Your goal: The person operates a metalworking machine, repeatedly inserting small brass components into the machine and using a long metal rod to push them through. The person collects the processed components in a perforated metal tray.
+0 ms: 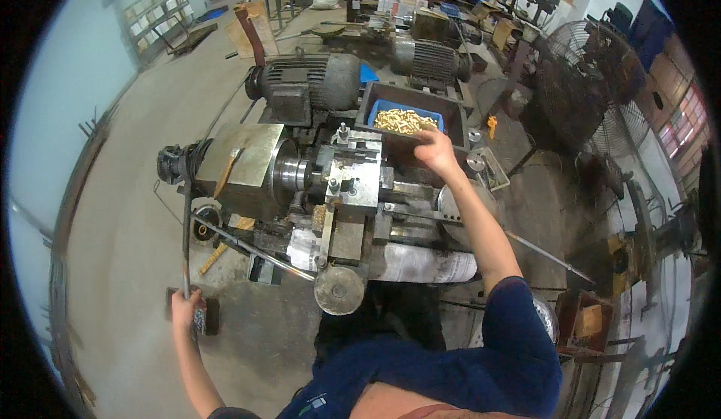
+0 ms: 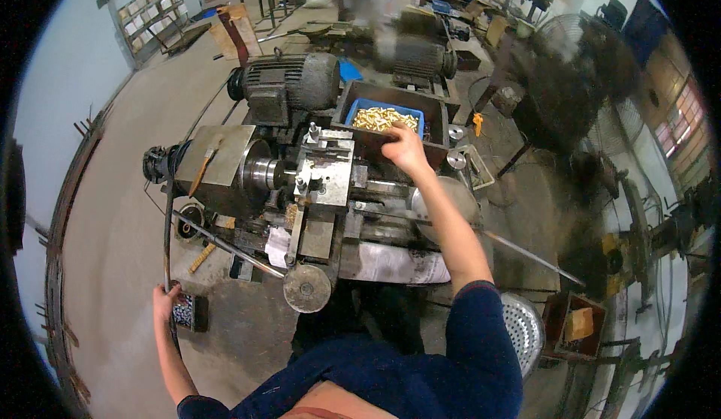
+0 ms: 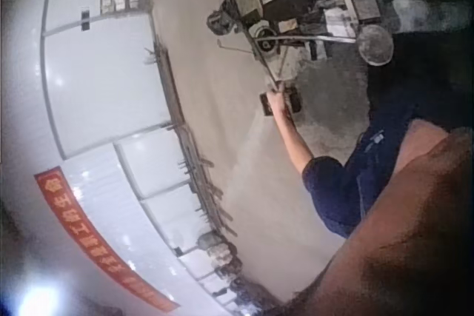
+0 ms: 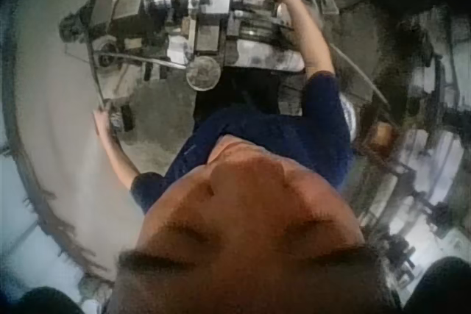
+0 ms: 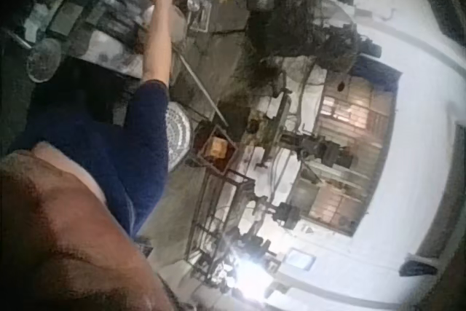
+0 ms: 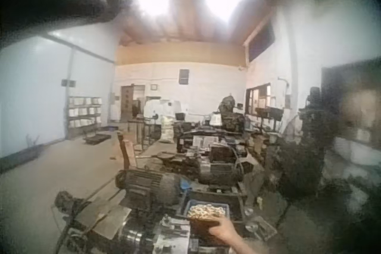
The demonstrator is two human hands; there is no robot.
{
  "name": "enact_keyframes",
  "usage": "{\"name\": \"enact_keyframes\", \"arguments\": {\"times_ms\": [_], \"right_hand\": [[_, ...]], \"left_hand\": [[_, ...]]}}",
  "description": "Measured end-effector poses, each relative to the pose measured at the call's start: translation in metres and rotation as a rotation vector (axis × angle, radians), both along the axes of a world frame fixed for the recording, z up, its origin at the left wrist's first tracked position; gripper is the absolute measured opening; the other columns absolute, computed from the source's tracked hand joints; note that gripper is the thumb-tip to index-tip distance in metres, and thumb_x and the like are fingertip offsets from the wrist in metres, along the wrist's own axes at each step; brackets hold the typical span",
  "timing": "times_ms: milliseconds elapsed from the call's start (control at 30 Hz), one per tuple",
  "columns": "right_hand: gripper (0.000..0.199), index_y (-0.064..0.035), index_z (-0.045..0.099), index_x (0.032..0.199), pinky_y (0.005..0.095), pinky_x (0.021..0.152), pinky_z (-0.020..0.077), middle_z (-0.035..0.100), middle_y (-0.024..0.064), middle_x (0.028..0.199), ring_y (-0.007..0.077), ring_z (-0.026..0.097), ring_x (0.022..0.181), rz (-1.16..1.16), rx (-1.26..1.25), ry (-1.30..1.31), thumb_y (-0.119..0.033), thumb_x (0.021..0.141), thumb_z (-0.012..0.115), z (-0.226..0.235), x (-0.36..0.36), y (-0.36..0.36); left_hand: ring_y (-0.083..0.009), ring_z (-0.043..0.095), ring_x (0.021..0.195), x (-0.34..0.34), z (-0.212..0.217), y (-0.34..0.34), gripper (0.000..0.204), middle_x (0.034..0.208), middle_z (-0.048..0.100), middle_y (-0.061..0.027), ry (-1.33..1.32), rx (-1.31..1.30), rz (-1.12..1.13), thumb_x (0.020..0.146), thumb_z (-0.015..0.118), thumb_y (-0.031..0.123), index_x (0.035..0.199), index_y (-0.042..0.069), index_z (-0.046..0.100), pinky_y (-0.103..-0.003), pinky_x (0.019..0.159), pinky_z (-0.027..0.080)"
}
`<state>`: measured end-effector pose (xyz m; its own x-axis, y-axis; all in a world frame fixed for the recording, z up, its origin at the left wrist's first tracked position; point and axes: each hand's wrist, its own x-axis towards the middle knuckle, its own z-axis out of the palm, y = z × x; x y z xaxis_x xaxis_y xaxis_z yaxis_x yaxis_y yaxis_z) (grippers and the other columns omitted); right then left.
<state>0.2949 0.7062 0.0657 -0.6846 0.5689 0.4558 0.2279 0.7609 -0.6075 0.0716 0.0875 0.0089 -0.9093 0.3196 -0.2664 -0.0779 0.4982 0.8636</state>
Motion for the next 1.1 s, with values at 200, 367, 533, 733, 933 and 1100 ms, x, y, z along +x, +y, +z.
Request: {"name": "enact_keyframes", "arguments": {"times_ms": [200,367,533,733,933,1100], "right_hand": [[0.037,-0.0041,0.066,0.092,0.0306,0.086,0.0441,0.055,0.0132,0.118,0.0273,0.056,0.103,-0.255,-0.131,-0.103,-0.009,0.057,0.056,-0.023,0.174,0.003],[0.03,-0.0007,0.065,0.082,0.0339,0.073,0.0482,0.063,0.0191,0.075,0.0309,0.062,0.078,-0.752,-0.275,-0.221,-0.017,0.058,0.056,-0.042,0.344,-0.046],[0.036,-0.0094,0.066,0.094,0.0344,0.08,0.0463,0.06,0.0202,0.097,0.0303,0.059,0.091,-1.12,-0.43,-0.435,-0.021,0.062,0.057,-0.093,0.492,-0.125],[0.039,0.0021,0.06,0.091,0.0352,0.087,0.0448,0.059,0.0229,0.102,0.0303,0.056,0.1,-1.456,-0.577,-0.929,-0.027,0.064,0.059,-0.194,0.62,-0.21],[0.04,-0.0035,0.062,0.097,0.0341,0.088,0.0443,0.058,0.02,0.106,0.0288,0.057,0.101,-1.45,-0.696,-0.917,-0.026,0.063,0.06,-0.202,0.595,-0.199],[0.047,0.0025,0.058,0.095,0.0333,0.086,0.0452,0.059,0.021,0.102,0.0286,0.057,0.099,-1.345,-0.741,-0.96,-0.027,0.058,0.064,-0.172,0.56,-0.188]], "left_hand": [[-0.0187,0.059,0.065,-0.032,-0.009,0.008,0.026,0.075,0.058,-0.0116,-0.023,0.121,-0.06,0.082,0.055,0.006,0.106,-0.004,0.05,-0.031,0.058,0.051],[-0.0189,0.05,0.06,-0.075,-0.046,0.002,0.032,0.069,0.05,-0.0063,-0.349,0.175,0.326,0.084,0.058,0.023,0.111,0.006,0.053,-0.036,0.061,0.048],[-0.0246,0.054,0.076,-0.076,-0.066,-0.039,0.055,0.093,0.052,-0.0121,-0.238,0.19,0.04,0.08,0.059,0.032,0.127,0.009,0.043,-0.043,0.077,0.047],[-0.0217,0.053,0.077,-0.059,-0.04,0.006,0.054,0.085,0.051,-0.0083,-0.173,0.155,-0.109,0.08,0.057,0.036,0.125,0.009,0.042,-0.035,0.077,0.045],[-0.0237,0.055,0.08,-0.102,-0.068,-0.031,0.056,0.088,0.056,-0.0097,-0.276,0.166,-0.059,0.078,0.061,0.038,0.121,0.007,0.046,-0.037,0.076,0.045],[-0.0229,0.055,0.08,-0.095,-0.065,-0.028,0.055,0.088,0.056,-0.0102,-0.269,0.141,-0.041,0.078,0.061,0.038,0.12,0.005,0.047,-0.036,0.077,0.045]]}}
